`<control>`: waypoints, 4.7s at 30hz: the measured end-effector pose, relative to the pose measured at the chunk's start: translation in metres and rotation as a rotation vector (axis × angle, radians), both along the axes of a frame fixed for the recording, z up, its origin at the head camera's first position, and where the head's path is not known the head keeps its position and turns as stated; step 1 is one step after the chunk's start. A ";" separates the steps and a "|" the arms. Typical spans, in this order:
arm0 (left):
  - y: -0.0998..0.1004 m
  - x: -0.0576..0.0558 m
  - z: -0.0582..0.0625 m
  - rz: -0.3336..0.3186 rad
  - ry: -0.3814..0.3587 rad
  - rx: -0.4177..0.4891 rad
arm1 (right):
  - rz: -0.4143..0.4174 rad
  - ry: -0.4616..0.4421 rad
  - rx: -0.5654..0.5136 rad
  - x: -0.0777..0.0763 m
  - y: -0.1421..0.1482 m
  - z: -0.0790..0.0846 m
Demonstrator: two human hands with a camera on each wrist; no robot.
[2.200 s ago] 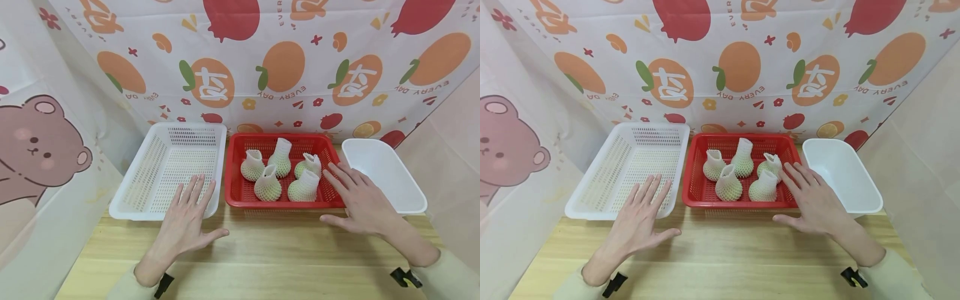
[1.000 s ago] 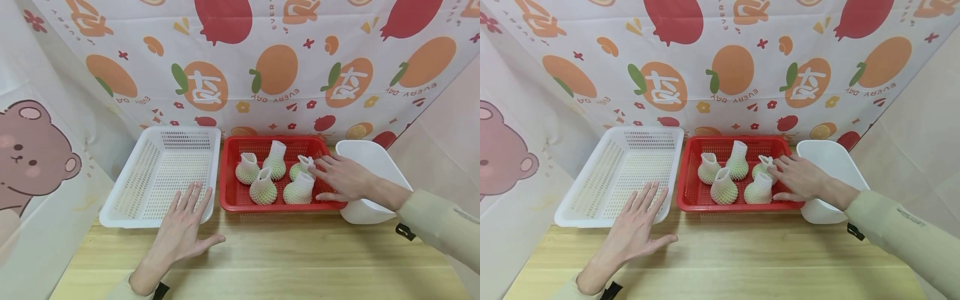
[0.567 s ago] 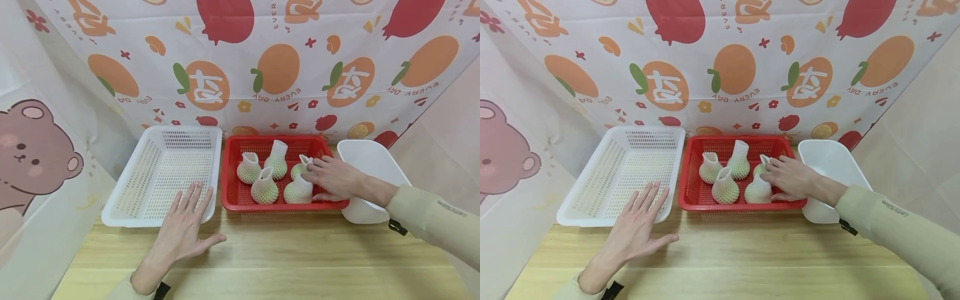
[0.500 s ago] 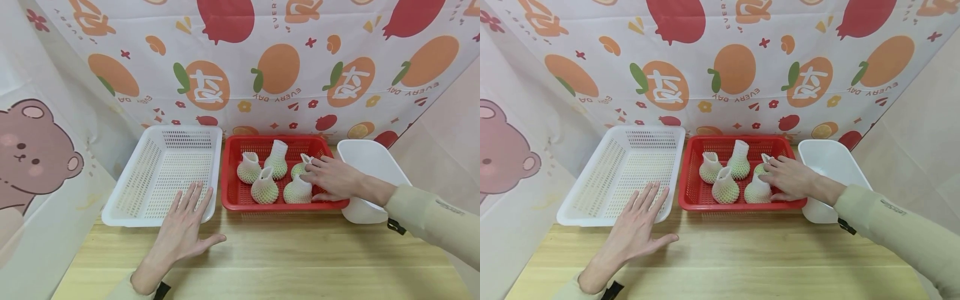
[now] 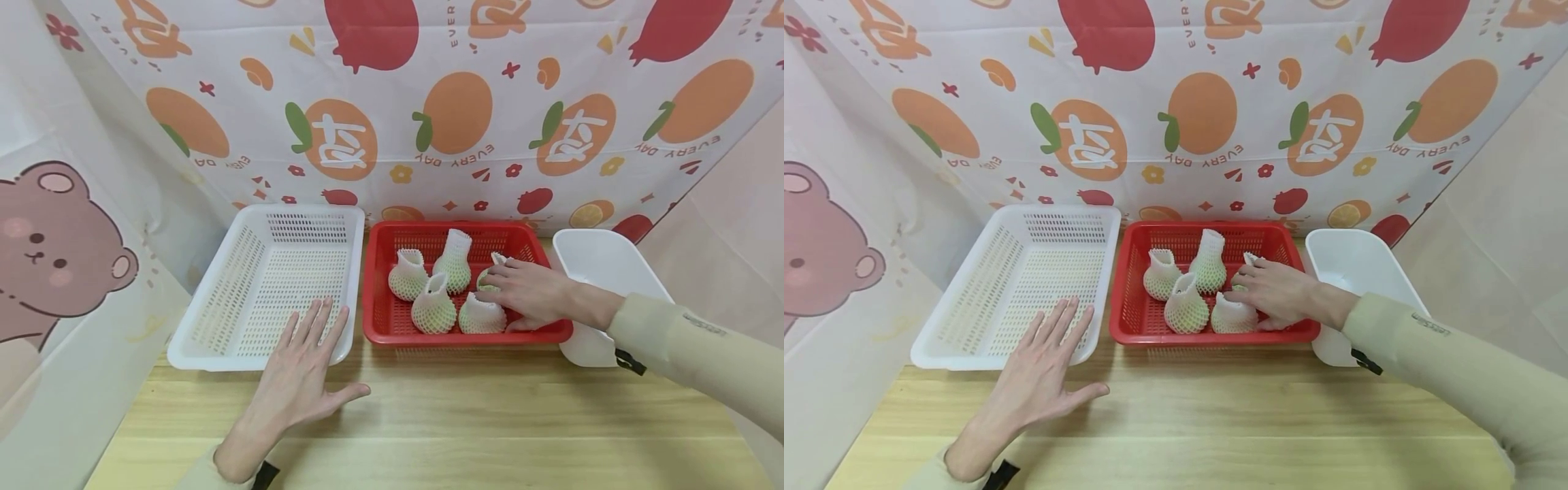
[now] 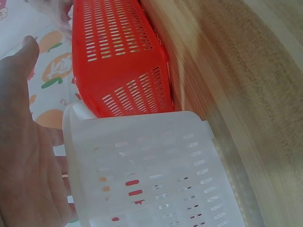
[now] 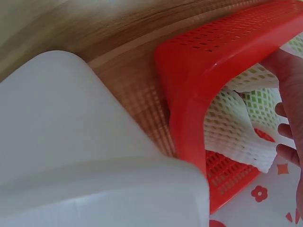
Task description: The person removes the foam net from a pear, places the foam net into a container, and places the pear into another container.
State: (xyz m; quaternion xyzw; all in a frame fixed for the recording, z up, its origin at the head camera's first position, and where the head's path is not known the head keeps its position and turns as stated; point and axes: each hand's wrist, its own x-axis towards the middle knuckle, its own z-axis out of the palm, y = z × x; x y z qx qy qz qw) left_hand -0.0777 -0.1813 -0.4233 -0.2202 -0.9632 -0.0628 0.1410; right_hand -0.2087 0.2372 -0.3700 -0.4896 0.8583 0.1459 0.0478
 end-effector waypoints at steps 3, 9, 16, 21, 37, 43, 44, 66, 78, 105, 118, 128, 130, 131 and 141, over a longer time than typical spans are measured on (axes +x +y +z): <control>-0.001 0.000 0.000 0.005 -0.005 0.000 | 0.019 0.003 0.040 -0.004 -0.007 -0.001; -0.001 -0.001 0.000 0.012 -0.014 0.006 | 0.060 0.025 0.105 -0.010 -0.018 -0.003; -0.002 -0.001 -0.001 0.009 -0.007 0.009 | 0.076 -0.001 0.169 -0.015 -0.030 -0.011; -0.003 -0.001 -0.002 0.009 -0.003 0.001 | 0.056 -0.055 0.189 -0.018 -0.037 -0.017; -0.003 0.000 0.001 0.015 0.004 -0.014 | 0.068 -0.084 0.128 -0.016 -0.039 -0.018; -0.003 0.000 0.002 0.013 0.009 -0.012 | 0.029 -0.051 0.115 -0.013 -0.034 -0.007; -0.004 0.000 0.002 0.013 0.010 -0.011 | 0.028 -0.039 0.114 -0.012 -0.033 -0.004; -0.004 0.001 0.004 0.003 0.033 -0.003 | 0.004 0.131 -0.032 0.017 -0.023 0.033; -0.002 0.003 0.006 -0.001 0.027 -0.006 | 0.011 0.209 -0.159 0.040 -0.024 0.043; 0.003 0.004 0.009 -0.031 0.037 -0.003 | -0.070 0.244 -0.515 0.115 -0.041 0.002; 0.002 0.007 0.008 -0.022 0.044 -0.004 | -0.004 0.225 -0.517 0.134 -0.052 -0.031; 0.001 0.008 0.006 -0.025 0.063 -0.010 | -0.003 0.145 -0.412 0.144 -0.061 -0.061; 0.001 0.008 0.006 -0.023 0.058 -0.014 | -0.006 0.132 -0.401 0.144 -0.062 -0.067; 0.001 0.008 0.006 -0.022 0.056 -0.017 | -0.005 0.130 -0.398 0.144 -0.063 -0.069; 0.001 0.009 0.005 -0.022 0.053 -0.019 | 0.016 0.156 -0.394 0.142 -0.063 -0.089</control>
